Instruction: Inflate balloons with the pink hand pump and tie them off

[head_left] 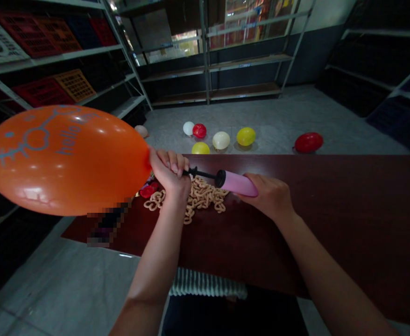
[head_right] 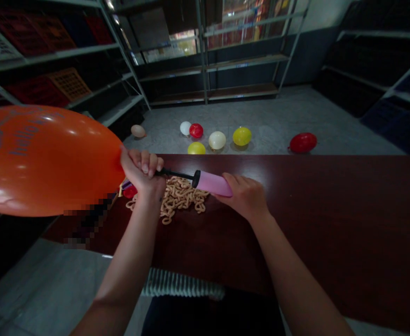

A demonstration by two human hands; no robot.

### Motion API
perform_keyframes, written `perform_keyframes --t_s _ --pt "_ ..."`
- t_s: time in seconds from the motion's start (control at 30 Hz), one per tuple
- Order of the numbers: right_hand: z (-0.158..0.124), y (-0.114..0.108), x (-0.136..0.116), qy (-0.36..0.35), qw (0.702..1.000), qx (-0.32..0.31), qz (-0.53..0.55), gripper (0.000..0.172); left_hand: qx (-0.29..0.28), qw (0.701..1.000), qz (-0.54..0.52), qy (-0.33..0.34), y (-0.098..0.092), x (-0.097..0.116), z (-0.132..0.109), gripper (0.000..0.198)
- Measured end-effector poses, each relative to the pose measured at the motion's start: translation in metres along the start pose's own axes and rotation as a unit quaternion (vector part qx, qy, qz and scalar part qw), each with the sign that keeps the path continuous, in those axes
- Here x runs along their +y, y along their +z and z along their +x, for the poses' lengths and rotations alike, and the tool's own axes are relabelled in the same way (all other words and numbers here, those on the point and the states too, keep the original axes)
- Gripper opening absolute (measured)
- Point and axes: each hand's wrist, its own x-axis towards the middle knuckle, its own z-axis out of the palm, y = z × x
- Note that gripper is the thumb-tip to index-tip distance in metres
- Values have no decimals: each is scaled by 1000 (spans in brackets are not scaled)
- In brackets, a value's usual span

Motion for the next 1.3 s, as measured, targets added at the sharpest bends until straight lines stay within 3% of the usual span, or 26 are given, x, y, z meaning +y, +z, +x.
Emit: perform_keyframes --t_s 0.2,0.33,0.93,1.3 --pt "0 3 -10 1 1000 -1 29 45 -15 999 18 -46 11 -34 -23 63" --pt "0 1 -7 8 999 -20 25 45 0 997 35 -64 11 -43 -25 62" --pt "7 4 4 -27 997 17 -69 46 54 997 -12 -58 -8 -18 4 61" --pt "-1 12 26 -22 991 -41 -127 44 117 991 -40 -53 -50 -10 40 53"
